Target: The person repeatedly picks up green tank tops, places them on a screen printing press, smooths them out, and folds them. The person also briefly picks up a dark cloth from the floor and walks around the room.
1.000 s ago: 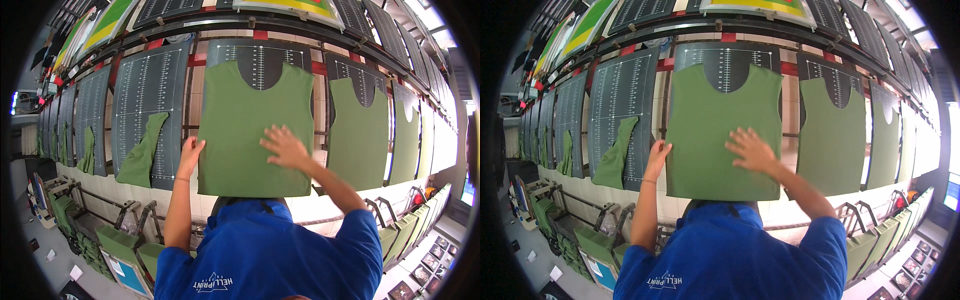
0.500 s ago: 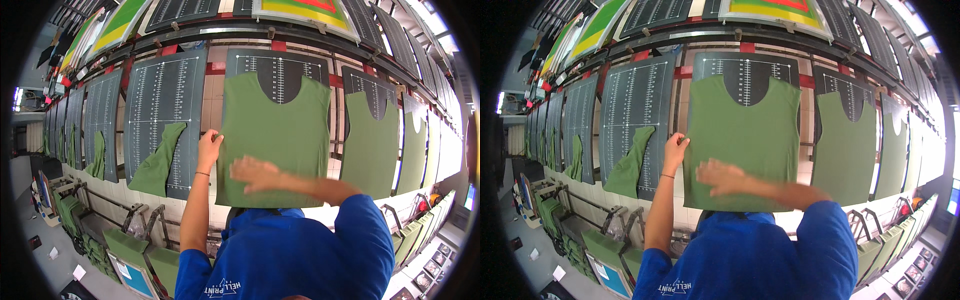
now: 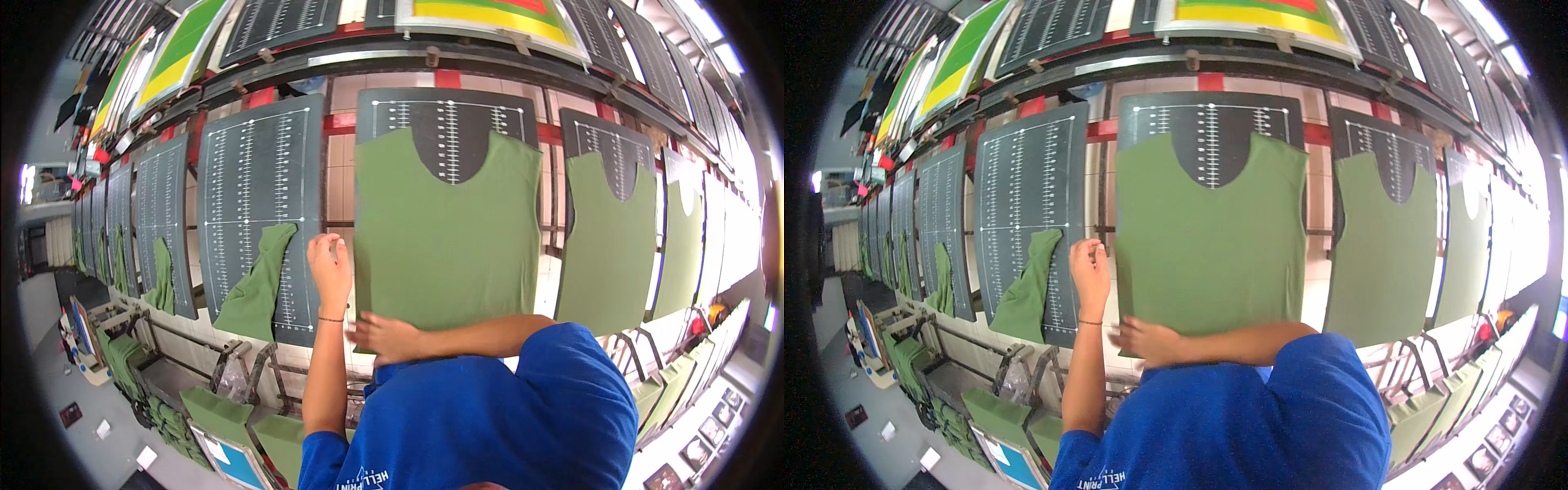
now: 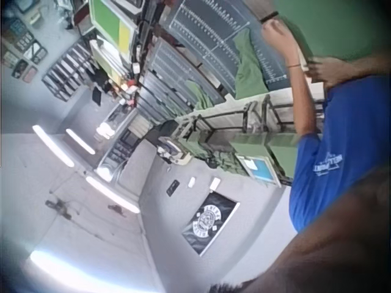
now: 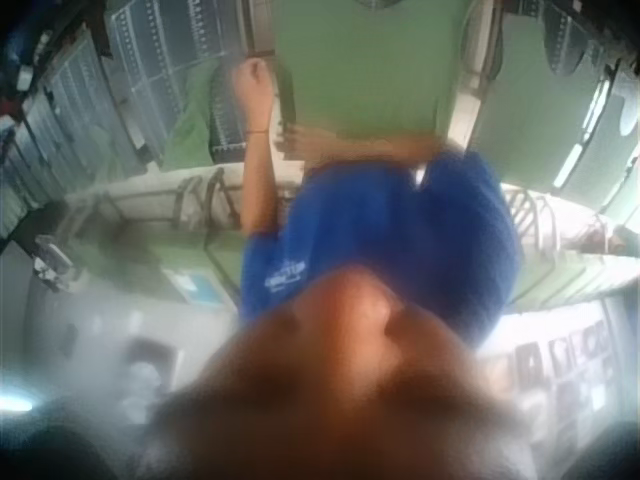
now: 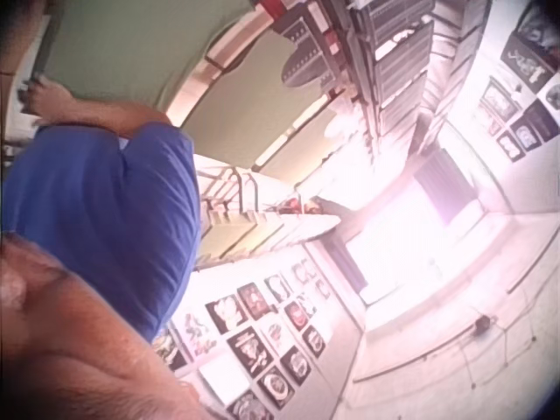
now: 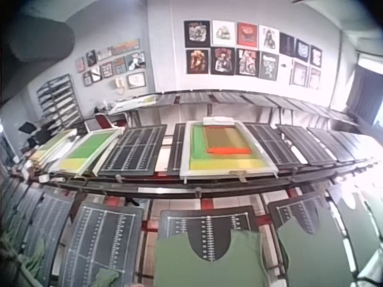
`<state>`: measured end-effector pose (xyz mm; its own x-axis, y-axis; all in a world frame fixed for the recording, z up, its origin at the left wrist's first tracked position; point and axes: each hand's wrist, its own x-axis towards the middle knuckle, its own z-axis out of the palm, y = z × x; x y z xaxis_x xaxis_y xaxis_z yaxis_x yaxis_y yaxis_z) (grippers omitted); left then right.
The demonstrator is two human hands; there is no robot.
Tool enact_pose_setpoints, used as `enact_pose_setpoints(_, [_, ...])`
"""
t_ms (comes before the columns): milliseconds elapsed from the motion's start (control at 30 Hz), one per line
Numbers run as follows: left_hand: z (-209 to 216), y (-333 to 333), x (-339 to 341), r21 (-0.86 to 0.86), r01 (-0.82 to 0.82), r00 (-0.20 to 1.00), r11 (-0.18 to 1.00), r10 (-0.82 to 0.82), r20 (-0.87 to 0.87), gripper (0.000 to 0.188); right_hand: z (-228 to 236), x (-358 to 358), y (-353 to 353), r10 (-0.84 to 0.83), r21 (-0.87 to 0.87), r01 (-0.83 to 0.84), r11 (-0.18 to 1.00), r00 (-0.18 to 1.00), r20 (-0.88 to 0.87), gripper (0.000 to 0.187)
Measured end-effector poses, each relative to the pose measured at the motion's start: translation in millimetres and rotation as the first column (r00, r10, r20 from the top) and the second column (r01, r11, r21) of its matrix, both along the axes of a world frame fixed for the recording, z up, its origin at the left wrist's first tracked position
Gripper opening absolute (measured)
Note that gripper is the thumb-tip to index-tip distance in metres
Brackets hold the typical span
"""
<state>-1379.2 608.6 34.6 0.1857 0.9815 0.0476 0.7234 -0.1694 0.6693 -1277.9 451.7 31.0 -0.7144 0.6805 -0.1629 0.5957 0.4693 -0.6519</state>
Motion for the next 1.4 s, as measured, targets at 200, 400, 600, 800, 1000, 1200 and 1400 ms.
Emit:
enact_pose_setpoints(200, [16, -68, 30, 0.109, 0.22, 0.963, 0.969, -0.199, -0.181, 0.04, -7, 227, 42, -0.371, 0.316, 0.279, 0.907, 0.883, 0.286, 0.082])
enact_pose_setpoints(400, [-3, -117, 88, -0.01, 0.54, 0.794, 0.841, -0.514, -0.324, 0.063, -32, 378, 113, -0.712, 0.59, 0.47, 0.657, 0.643, 0.281, 0.079])
enact_pose_setpoints(600, [-33, -62, 131, 0.108, 0.49, 0.796, 0.865, -0.393, -0.461, 0.071, 1, 212, -129, -0.195, 0.26, 0.074, 0.963, 0.857, 0.477, 0.083])
enact_pose_setpoints(800, [-14, -108, 193, 0.079, 0.602, 0.724, 0.795, -0.502, -0.473, 0.075, 18, 228, -162, -0.302, -0.039, 0.39, 0.92, 0.768, 0.565, 0.078])
enact_pose_setpoints(1000, [5, -266, 151, -0.164, 0.949, 0.236, 0.269, -0.951, -0.2, 0.078, -11, 305, 13, -0.69, 0.515, 0.482, 0.709, 0.625, 0.364, 0.076])
enact_pose_setpoints(1200, [6, -224, 39, -0.112, 0.873, 0.426, 0.474, -0.854, -0.299, 0.076, -35, 305, 119, -0.901, 0.579, 0.693, 0.429, 0.372, 0.223, 0.075])
enact_pose_setpoints(1400, [16, -167, -164, 0.137, 0.034, 0.901, 0.99, 0.029, -0.433, 0.066, -35, 178, 82, -0.842, 0.597, 0.615, 0.515, 0.494, 0.217, 0.076])
